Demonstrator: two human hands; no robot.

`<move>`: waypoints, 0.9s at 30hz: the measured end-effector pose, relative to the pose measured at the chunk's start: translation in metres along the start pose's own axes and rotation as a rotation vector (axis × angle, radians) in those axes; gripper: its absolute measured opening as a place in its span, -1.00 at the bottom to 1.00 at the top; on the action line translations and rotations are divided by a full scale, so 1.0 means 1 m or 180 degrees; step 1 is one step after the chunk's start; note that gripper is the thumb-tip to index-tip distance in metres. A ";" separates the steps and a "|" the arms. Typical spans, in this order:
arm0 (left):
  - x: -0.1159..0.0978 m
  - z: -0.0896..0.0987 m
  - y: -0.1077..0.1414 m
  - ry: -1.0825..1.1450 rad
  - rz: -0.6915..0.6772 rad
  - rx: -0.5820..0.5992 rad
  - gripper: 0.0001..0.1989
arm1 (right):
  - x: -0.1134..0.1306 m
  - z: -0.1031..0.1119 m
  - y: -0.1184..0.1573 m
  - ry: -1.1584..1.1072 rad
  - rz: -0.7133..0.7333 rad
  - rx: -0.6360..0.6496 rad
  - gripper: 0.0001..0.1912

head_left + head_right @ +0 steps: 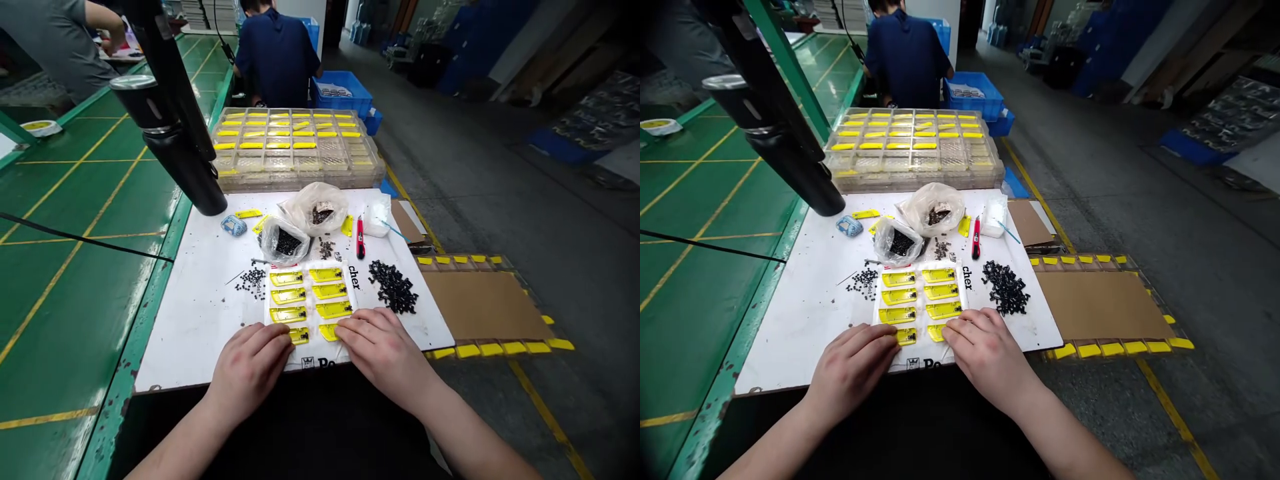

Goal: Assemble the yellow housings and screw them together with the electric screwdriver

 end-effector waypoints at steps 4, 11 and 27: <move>0.000 0.000 0.001 0.0015 -0.0026 -0.0023 -0.74 | 0.001 -0.003 -0.003 0.0177 0.0066 -0.0060 -0.80; 0.005 0.015 0.002 0.0421 0.0248 -0.0430 -0.75 | 0.002 -0.013 -0.016 0.0651 -0.0242 -0.0142 -0.69; 0.092 0.055 -0.146 0.0210 0.0538 -0.1491 -0.81 | -0.016 -0.018 -0.049 0.0988 0.0072 -0.0075 -0.84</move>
Point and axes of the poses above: each hand's wrist, its own y-axis away from the middle knuckle, its own z-axis out of the back of the hand, x = y × z, the point moved 5 cm from there along -y, towards the middle knuckle, and after that the axes turned 3 degrees about y, right-handed, at the moved point
